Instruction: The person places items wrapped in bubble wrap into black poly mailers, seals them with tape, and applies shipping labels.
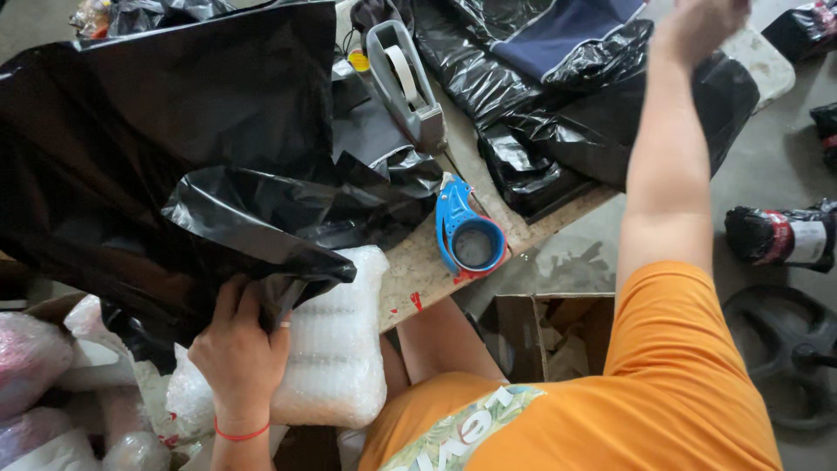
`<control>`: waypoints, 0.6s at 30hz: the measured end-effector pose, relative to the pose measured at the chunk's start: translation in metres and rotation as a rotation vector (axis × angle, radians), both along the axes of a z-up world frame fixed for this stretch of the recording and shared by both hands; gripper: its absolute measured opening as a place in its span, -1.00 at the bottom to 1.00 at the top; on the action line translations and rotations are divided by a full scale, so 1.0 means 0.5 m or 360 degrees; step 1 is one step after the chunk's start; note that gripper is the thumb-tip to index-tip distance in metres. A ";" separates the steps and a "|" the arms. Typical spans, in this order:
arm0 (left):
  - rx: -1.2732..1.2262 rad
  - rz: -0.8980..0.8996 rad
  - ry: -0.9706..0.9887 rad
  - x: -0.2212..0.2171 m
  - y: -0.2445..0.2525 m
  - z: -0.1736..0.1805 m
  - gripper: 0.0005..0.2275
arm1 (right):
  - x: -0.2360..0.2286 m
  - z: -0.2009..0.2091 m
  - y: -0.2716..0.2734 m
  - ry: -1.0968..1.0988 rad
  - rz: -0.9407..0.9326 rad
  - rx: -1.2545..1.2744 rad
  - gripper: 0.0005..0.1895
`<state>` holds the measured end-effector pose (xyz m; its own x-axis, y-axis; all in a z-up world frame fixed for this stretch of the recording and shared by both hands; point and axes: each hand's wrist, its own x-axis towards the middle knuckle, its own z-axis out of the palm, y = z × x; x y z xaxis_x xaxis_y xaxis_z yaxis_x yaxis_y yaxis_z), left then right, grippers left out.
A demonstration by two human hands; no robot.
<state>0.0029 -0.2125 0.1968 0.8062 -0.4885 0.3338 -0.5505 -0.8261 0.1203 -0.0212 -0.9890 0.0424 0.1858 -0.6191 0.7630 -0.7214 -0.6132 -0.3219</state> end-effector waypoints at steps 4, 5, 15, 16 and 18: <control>-0.0039 -0.0033 -0.0030 -0.002 -0.001 0.003 -0.63 | -0.094 -0.011 -0.010 0.0314 0.0121 0.0724 -0.50; -0.0042 -0.0031 -0.0024 -0.002 -0.001 0.005 -0.63 | -0.094 -0.001 -0.005 0.0320 0.0121 0.0722 -0.50; -0.0022 -0.0060 -0.0022 -0.006 -0.003 0.011 -0.64 | 0.012 0.088 0.298 0.0938 0.1311 -0.0253 -0.59; -0.0043 -0.0069 -0.0019 -0.006 -0.003 0.011 -0.62 | 0.032 0.071 0.315 0.1027 0.1128 -0.0209 -0.76; -0.0071 -0.0084 -0.0030 -0.006 -0.002 0.013 -0.61 | 0.058 0.047 0.313 0.1002 0.1090 -0.0248 -0.82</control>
<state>0.0000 -0.2138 0.2033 0.7733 -0.5144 0.3707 -0.5954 -0.7902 0.1455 0.0079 -0.8326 0.0658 0.8777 -0.1220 0.4633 -0.2014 -0.9714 0.1257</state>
